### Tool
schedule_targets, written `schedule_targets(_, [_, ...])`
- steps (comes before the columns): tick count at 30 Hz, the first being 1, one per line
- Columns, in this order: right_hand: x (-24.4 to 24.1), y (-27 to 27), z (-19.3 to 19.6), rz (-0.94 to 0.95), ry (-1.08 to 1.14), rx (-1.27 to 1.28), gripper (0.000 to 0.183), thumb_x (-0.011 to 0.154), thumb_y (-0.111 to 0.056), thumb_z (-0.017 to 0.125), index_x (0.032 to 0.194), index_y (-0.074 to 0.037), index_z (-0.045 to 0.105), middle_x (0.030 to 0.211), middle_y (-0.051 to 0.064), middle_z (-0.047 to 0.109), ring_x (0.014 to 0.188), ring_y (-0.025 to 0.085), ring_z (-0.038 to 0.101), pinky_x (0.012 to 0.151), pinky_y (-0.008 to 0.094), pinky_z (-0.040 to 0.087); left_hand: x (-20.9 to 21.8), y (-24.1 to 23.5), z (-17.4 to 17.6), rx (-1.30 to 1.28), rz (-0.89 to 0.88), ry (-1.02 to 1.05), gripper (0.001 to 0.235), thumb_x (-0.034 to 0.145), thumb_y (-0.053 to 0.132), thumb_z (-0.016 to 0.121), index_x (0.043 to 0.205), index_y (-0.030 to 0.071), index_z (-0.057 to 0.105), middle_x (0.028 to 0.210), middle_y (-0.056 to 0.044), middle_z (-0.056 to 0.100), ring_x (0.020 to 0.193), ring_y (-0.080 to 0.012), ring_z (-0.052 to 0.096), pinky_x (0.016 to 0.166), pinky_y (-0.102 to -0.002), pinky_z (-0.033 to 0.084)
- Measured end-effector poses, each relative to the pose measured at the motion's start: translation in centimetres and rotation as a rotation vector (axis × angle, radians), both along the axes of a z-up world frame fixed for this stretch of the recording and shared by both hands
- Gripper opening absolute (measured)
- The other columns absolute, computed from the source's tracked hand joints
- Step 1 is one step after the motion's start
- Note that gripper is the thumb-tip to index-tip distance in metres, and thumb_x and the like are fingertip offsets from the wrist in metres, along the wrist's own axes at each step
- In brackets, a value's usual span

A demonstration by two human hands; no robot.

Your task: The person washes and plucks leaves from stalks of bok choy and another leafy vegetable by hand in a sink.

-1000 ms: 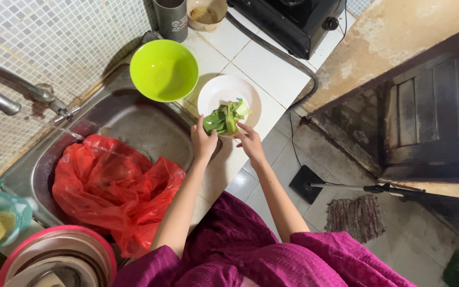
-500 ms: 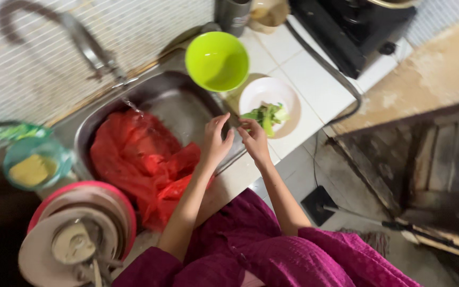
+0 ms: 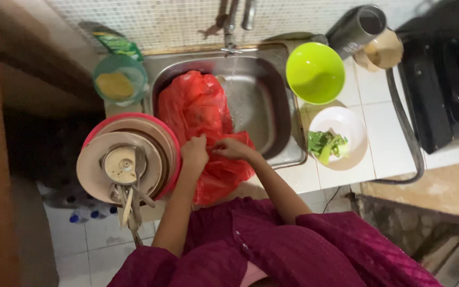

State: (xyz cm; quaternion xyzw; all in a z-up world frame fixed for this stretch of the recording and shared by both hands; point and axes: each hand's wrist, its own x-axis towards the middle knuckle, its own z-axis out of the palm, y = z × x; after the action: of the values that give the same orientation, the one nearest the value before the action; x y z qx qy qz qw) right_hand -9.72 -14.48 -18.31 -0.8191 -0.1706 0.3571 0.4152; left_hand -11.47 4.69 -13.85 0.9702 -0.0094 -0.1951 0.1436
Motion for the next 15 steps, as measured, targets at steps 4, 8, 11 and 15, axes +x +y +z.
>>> schedule_targets(4, [1.0,2.1,-3.3,0.022,0.050,0.063,0.045,0.096,-0.021,0.064,0.138,-0.006,0.059,0.127,0.015,0.071,0.118,0.027,0.067,0.101,0.038,0.052,-0.1,-0.5,0.9,-0.176,0.046,-0.086,0.024,0.089,0.010,0.070,0.112,0.005,0.066,0.108,-0.022,0.068,0.105,-0.0407,0.067,0.085,-0.052,0.056])
schedule_targets(8, [3.2,2.3,-1.1,-0.189,-0.374,0.246,0.064,0.095,-0.013,0.065,0.154,-0.002,0.041,0.154,0.022,0.050,0.141,0.033,0.051,0.116,0.043,0.041,1.9,1.0,5.9,-0.443,0.108,-0.413,0.042,0.086,-0.005,0.060,0.126,0.003,0.066,0.103,-0.025,0.068,0.102,-0.0427,0.064,0.088,-0.052,0.052])
schedule_targets(11, [4.2,2.1,5.7,-0.173,-0.491,0.299,0.071,0.096,-0.010,0.066,0.158,-0.002,0.033,0.159,0.026,0.040,0.146,0.036,0.039,0.117,0.045,0.033,3.8,2.8,11.0,-0.493,0.093,-0.619,0.035,0.090,-0.002,0.060,0.124,0.003,0.066,0.105,-0.023,0.069,0.101,-0.0420,0.064,0.088,-0.050,0.051])
schedule_targets(15, [3.6,3.2,9.8,-0.502,-0.486,0.262,0.053,0.091,-0.016,0.069,0.139,-0.005,0.051,0.137,0.018,0.058,0.122,0.031,0.060,0.093,0.038,0.052,5.5,3.6,15.5,-0.649,0.062,-0.796,0.024,0.095,-0.001,0.063,0.118,0.003,0.069,0.103,-0.018,0.070,0.099,-0.0385,0.065,0.087,-0.047,0.052])
